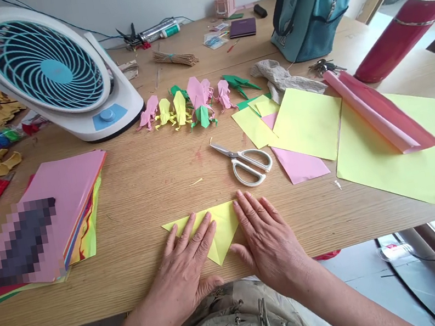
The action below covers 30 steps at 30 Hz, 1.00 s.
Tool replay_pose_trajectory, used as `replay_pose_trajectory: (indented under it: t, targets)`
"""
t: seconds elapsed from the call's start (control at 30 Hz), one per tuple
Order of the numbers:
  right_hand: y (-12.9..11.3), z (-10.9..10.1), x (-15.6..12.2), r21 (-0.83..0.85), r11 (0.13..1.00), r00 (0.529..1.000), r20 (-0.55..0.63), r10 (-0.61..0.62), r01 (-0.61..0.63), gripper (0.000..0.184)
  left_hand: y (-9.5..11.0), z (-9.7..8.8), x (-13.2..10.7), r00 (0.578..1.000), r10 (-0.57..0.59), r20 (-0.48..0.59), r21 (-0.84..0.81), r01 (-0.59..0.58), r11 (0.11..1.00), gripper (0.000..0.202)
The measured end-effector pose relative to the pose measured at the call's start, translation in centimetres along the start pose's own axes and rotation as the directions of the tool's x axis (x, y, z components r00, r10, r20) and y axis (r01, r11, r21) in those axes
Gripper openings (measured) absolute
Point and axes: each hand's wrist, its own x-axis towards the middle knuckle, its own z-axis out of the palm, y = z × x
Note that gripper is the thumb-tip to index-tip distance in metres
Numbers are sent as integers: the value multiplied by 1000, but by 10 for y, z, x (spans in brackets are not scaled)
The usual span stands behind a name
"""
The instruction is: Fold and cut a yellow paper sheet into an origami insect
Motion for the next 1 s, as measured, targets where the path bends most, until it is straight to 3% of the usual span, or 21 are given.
replay_pose_trajectory:
  t: [0.23,0.47,0.77,1.0]
  targets:
    - [2,9,-5,-64,995,997,-43,70,-72,72,12,-4,12,996,-89,28,-98,92,991,79]
    - [1,14,-4,-81,995,994,-93,59,-67,74,34,11,32,949,-305,-78,-113,295,949,67]
    - [2,15,-4,-100,994,996,-79,38,-46,72,30,8,30,972,-230,45,-75,233,970,86]
    - [3,12,-4,-93,996,995,-101,-1,-8,73,9,7,28,968,-238,75,-88,245,966,83]
